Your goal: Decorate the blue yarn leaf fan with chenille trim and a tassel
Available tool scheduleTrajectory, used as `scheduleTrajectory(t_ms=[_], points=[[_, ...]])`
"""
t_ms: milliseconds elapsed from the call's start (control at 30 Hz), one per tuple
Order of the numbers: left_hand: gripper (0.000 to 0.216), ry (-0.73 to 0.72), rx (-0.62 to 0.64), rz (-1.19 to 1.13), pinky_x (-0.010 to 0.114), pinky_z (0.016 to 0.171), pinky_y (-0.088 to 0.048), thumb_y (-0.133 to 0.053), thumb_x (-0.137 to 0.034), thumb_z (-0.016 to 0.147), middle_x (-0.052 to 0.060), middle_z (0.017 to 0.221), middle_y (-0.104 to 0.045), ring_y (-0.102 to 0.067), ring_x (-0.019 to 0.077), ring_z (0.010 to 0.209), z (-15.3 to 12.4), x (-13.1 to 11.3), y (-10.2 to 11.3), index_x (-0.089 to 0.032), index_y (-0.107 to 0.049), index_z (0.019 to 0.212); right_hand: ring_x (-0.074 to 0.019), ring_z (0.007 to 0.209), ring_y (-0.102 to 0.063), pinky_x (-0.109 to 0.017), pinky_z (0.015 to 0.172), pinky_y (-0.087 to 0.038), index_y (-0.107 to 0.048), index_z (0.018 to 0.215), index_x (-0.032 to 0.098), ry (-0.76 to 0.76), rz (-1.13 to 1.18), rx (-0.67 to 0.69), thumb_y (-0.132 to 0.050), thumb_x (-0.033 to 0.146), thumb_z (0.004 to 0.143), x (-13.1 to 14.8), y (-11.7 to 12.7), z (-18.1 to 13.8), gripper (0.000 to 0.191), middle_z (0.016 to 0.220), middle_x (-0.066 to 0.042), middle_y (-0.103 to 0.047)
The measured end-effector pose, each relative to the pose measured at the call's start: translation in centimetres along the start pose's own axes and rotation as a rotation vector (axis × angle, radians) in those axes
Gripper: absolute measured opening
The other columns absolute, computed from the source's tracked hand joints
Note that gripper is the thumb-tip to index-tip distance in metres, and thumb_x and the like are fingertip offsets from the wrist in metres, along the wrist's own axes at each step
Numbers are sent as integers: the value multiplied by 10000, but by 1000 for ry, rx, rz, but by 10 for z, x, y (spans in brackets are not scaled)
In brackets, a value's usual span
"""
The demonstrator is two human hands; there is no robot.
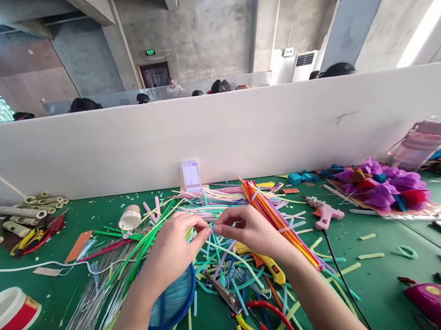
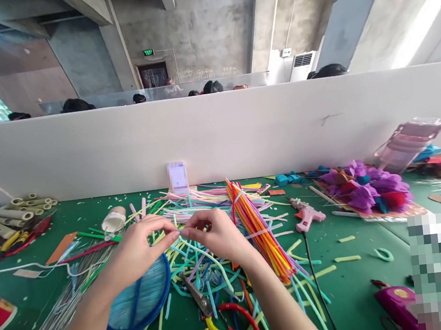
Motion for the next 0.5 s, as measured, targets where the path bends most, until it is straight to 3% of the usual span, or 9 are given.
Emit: scheduleTrajectory(t_ms=[233,500], points=[[137,30,-264,-222,384,906,-460,-665,-296,865,13,929,-740,-650,230,983,1,6,11,-240,-714,751,-133,646,-522,-268,609,-406,-654,763,162,-16,265,-276,-775,508,758,-1,7,0,366,705,-1,-614],[105,28,-459,-387,407,990,-459,-705,-308,850,37,952,-750,-642,254,1087,-5,0,-1,-243,-751,780,-123,659,-501,-235,583,-402,-657,803,186,35,414,-446,-761,442,793,10,10,-11,276,745,4,-601]])
Point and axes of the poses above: each hand's wrist, its own z-axis towards the middle knuckle, its own y-axis out of the back of the hand, x = y × z, the point moved 9 cm from there along z, towards the middle knuckle
